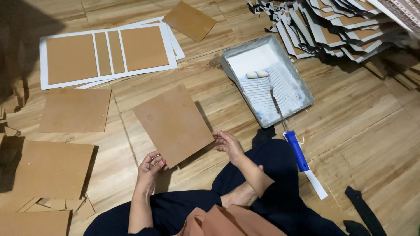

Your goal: Applying adhesive to cardboard strips with a roller and assembling them onto a paper template to create packaging or book covers.

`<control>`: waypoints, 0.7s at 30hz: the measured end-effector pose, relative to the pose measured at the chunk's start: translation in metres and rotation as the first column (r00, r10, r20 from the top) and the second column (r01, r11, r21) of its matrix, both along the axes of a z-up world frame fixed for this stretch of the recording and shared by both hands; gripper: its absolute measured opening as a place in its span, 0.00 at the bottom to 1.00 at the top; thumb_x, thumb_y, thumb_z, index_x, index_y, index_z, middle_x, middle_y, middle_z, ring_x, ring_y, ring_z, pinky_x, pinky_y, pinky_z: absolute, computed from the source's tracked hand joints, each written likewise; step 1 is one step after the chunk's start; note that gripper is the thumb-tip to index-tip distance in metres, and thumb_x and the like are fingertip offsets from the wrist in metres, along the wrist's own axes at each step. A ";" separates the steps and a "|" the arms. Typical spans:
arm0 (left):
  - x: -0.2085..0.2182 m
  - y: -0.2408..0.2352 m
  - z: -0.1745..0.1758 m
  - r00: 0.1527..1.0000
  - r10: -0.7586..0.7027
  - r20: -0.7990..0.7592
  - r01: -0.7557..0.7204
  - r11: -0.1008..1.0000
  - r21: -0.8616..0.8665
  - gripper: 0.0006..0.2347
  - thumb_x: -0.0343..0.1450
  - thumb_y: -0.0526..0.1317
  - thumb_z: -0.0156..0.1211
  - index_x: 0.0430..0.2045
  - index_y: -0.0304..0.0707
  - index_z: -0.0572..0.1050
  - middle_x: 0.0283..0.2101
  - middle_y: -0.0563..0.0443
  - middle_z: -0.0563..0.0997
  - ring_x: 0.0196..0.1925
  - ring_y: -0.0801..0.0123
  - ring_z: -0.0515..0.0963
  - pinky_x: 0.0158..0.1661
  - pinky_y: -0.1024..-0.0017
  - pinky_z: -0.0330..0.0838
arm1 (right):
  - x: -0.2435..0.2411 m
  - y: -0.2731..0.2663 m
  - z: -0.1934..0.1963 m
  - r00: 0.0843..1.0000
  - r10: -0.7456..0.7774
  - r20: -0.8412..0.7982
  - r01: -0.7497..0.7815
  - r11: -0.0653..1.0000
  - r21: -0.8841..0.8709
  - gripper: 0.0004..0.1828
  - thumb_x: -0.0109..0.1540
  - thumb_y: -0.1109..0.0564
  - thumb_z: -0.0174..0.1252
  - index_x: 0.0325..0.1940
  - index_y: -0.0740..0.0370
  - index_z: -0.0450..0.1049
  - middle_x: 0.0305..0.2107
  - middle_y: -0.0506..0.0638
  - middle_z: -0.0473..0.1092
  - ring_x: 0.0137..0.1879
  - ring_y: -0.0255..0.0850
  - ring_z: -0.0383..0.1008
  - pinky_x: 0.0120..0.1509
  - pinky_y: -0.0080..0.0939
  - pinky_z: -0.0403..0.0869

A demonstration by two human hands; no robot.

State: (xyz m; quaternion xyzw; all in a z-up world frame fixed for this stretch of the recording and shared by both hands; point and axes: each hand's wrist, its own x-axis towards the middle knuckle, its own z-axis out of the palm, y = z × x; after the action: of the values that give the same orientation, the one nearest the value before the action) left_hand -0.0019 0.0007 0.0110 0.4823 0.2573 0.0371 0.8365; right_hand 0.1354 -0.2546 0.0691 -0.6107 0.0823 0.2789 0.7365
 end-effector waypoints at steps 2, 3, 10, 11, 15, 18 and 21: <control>0.001 -0.002 0.009 1.000 0.015 0.008 -0.015 0.999 -0.045 0.14 0.61 0.26 0.56 0.40 0.35 0.68 0.33 0.48 0.76 0.33 0.71 0.76 0.33 0.74 0.73 | -0.001 0.001 0.014 1.000 -0.002 -0.004 0.002 1.000 -0.005 0.19 0.60 0.48 0.45 0.45 0.63 0.71 0.35 0.49 0.66 0.41 0.36 0.66 0.41 0.37 0.72; 0.001 -0.002 0.014 0.999 0.031 0.014 -0.030 0.995 -0.091 0.14 0.61 0.26 0.56 0.39 0.34 0.68 0.32 0.45 0.75 0.32 0.70 0.74 0.32 0.74 0.72 | -0.002 0.002 0.020 1.000 -0.004 -0.009 0.004 1.000 -0.011 0.17 0.59 0.49 0.46 0.42 0.62 0.72 0.34 0.49 0.67 0.39 0.35 0.65 0.38 0.35 0.71; -0.001 0.000 0.008 0.999 0.049 0.009 -0.048 0.994 -0.103 0.16 0.61 0.26 0.55 0.43 0.31 0.69 0.34 0.45 0.75 0.35 0.69 0.74 0.33 0.74 0.71 | -0.004 0.002 0.022 0.999 0.026 -0.027 -0.027 0.999 -0.031 0.18 0.58 0.49 0.47 0.44 0.62 0.72 0.33 0.48 0.65 0.38 0.34 0.65 0.38 0.34 0.71; -0.001 0.001 0.004 0.999 0.044 0.006 -0.043 0.994 -0.097 0.15 0.62 0.26 0.55 0.43 0.30 0.69 0.34 0.44 0.76 0.34 0.69 0.74 0.32 0.74 0.71 | -0.004 0.002 0.021 0.999 0.023 -0.029 -0.024 0.999 -0.040 0.19 0.57 0.49 0.48 0.45 0.63 0.72 0.33 0.49 0.66 0.38 0.34 0.65 0.39 0.34 0.71; -0.001 0.001 -0.003 0.994 0.065 -0.083 -0.073 0.993 -0.090 0.16 0.61 0.27 0.57 0.42 0.32 0.69 0.29 0.46 0.75 0.24 0.66 0.72 0.30 0.75 0.71 | -0.004 0.003 0.016 0.999 0.018 -0.042 -0.021 0.996 -0.085 0.21 0.57 0.48 0.47 0.47 0.63 0.71 0.36 0.50 0.67 0.37 0.35 0.66 0.38 0.33 0.72; 0.000 -0.001 0.002 0.990 0.053 -0.129 -0.057 0.998 -0.029 0.20 0.61 0.32 0.59 0.48 0.34 0.67 0.23 0.52 0.71 0.22 0.75 0.68 0.27 0.77 0.71 | -0.005 0.002 0.014 0.998 0.049 -0.040 -0.053 0.992 -0.117 0.20 0.57 0.47 0.48 0.47 0.60 0.72 0.35 0.47 0.67 0.37 0.32 0.66 0.37 0.30 0.70; 0.000 -0.001 0.002 0.988 0.028 -0.153 -0.034 0.999 -0.036 0.20 0.61 0.33 0.59 0.48 0.36 0.67 0.23 0.53 0.71 0.22 0.75 0.71 0.28 0.76 0.74 | -0.006 0.002 0.017 0.997 0.066 -0.040 -0.070 0.992 -0.108 0.20 0.57 0.48 0.48 0.48 0.60 0.72 0.33 0.47 0.66 0.37 0.33 0.66 0.36 0.29 0.70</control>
State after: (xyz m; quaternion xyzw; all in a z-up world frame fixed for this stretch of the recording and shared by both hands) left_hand -0.0022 -0.0002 0.0129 0.4635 0.3285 0.0082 0.8229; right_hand 0.1292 -0.2528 0.0856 -0.6473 0.0899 0.3098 0.6906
